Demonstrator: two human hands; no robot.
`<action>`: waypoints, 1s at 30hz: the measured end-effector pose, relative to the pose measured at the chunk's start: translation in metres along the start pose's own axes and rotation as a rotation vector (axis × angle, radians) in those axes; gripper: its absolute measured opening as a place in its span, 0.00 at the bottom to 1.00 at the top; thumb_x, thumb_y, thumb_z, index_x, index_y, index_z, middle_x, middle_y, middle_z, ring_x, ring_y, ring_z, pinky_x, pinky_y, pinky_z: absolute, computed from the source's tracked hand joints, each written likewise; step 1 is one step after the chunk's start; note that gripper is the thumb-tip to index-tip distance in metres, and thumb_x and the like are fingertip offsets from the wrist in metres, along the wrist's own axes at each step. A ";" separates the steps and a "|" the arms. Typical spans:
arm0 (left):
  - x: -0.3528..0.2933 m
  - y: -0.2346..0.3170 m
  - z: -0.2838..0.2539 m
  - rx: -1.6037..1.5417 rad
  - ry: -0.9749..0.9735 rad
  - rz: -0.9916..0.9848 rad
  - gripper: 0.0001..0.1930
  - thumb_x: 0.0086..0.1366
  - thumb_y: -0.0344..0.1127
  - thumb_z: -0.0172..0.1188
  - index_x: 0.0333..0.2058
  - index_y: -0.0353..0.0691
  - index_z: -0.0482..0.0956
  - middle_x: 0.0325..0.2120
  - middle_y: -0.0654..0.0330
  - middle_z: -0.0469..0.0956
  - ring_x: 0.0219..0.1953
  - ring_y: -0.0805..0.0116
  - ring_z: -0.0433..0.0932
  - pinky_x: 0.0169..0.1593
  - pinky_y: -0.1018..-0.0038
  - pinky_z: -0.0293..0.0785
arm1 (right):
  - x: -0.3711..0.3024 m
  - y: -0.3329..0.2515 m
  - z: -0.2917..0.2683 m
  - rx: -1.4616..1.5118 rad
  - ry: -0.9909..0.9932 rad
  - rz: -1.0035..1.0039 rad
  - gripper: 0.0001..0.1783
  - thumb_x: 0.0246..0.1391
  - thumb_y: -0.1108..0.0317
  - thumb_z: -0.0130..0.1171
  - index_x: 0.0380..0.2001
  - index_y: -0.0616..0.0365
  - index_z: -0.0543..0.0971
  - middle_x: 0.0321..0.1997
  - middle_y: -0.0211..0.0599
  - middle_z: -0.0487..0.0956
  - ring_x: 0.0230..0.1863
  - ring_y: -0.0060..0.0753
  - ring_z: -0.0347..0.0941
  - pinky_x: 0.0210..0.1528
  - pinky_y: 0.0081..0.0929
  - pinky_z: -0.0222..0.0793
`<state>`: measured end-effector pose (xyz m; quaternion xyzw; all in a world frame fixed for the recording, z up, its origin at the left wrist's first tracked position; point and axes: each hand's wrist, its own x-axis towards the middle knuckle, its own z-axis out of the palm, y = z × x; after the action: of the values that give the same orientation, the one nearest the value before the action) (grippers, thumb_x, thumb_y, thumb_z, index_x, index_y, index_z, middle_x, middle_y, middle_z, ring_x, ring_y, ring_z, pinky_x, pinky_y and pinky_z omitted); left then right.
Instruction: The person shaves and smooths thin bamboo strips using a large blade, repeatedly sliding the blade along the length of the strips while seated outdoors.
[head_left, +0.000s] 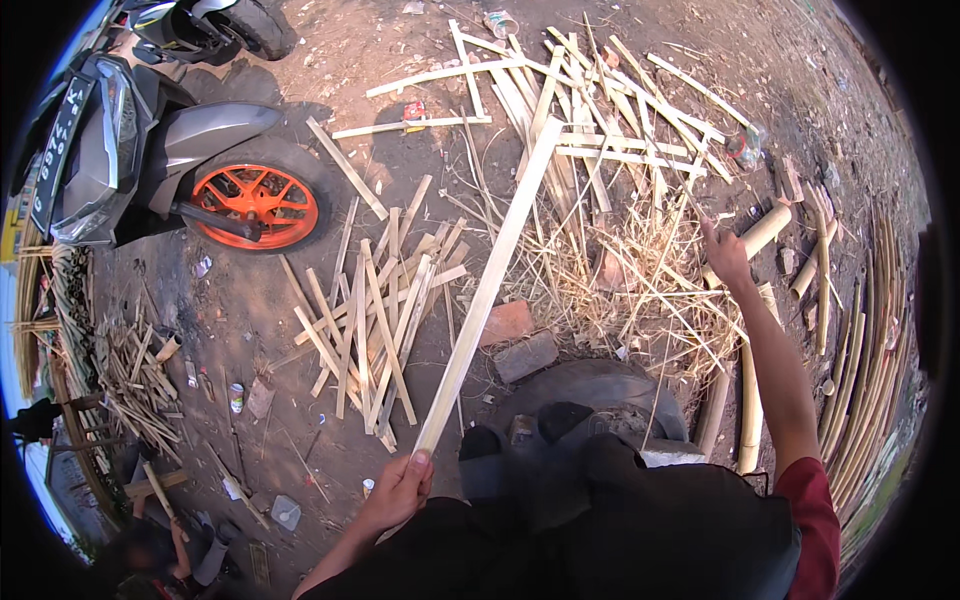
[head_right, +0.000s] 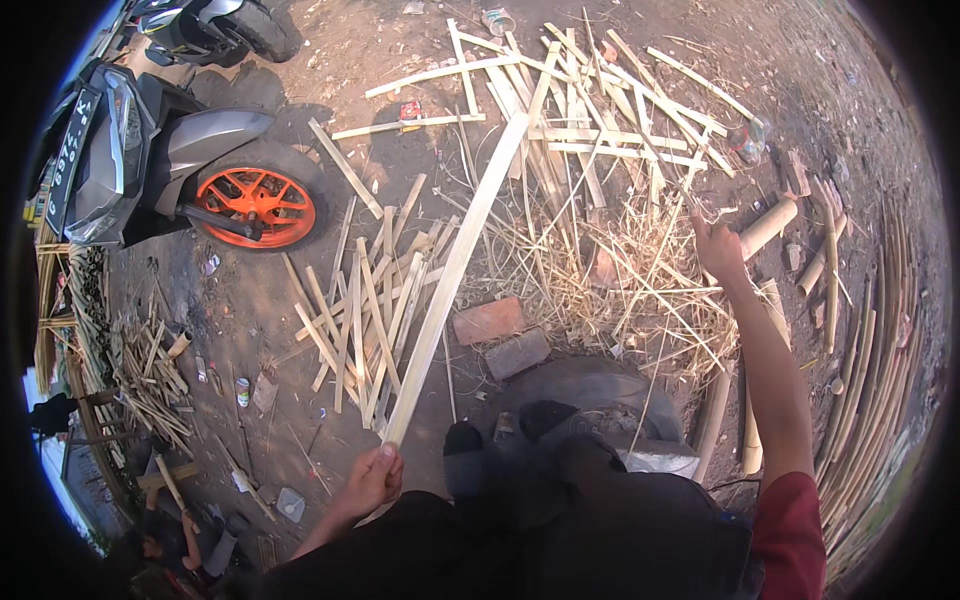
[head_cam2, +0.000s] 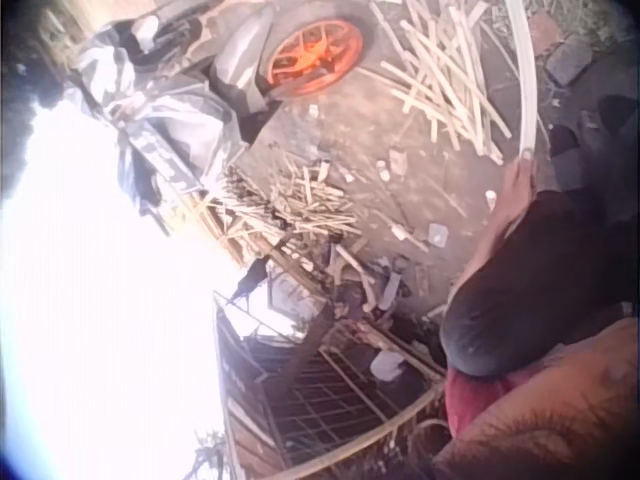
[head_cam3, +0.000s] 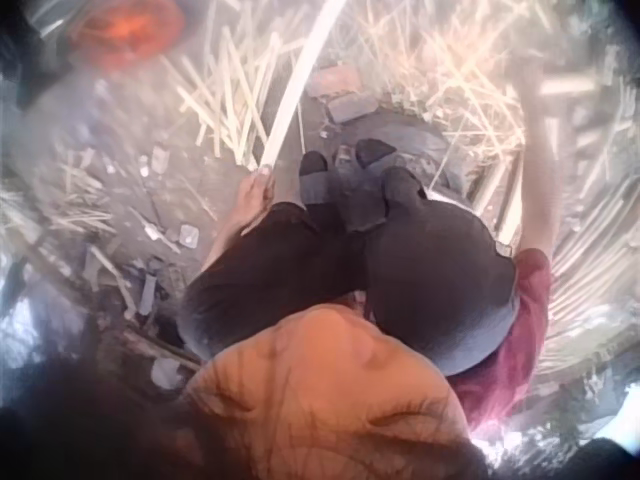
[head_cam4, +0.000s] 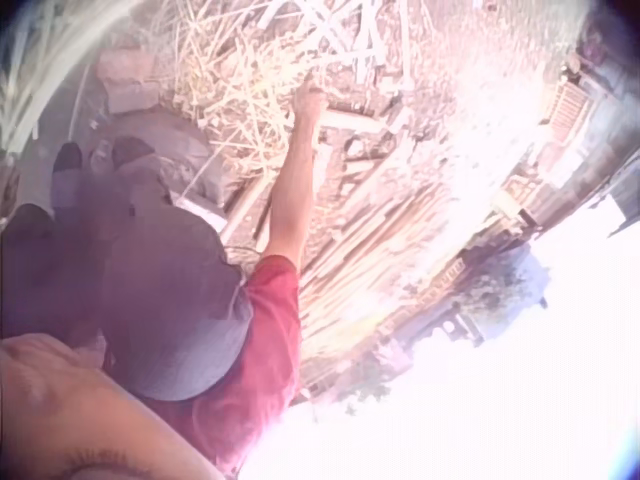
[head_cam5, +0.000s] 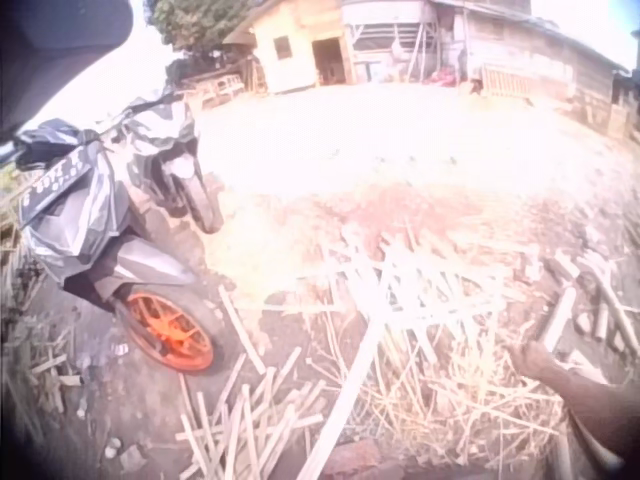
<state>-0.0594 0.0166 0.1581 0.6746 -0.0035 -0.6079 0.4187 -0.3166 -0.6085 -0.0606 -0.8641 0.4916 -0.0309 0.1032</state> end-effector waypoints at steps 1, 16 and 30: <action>0.003 0.004 -0.003 -0.022 -0.029 -0.005 0.25 0.80 0.53 0.40 0.26 0.43 0.65 0.16 0.70 0.60 0.17 0.80 0.58 0.21 0.78 0.55 | -0.018 -0.038 -0.006 0.218 -0.117 0.085 0.37 0.66 0.38 0.50 0.24 0.66 0.79 0.15 0.47 0.71 0.22 0.43 0.73 0.23 0.40 0.68; 0.028 -0.021 0.009 0.023 -0.359 0.029 0.24 0.79 0.54 0.40 0.30 0.41 0.68 0.18 0.69 0.60 0.19 0.78 0.61 0.24 0.78 0.59 | -0.135 -0.311 -0.103 1.844 -0.728 0.204 0.14 0.64 0.65 0.60 0.45 0.65 0.76 0.18 0.23 0.66 0.15 0.18 0.62 0.18 0.21 0.62; 0.067 0.007 0.020 0.293 -0.302 0.273 0.22 0.78 0.50 0.46 0.46 0.34 0.78 0.26 0.60 0.78 0.31 0.69 0.78 0.43 0.70 0.74 | -0.150 -0.299 -0.095 1.930 -0.706 0.387 0.11 0.60 0.67 0.66 0.31 0.56 0.74 0.17 0.24 0.67 0.15 0.20 0.65 0.18 0.24 0.65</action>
<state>-0.0549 -0.0329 0.1091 0.6228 -0.2454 -0.6326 0.3894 -0.1565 -0.3463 0.1019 -0.2813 0.3300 -0.1392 0.8903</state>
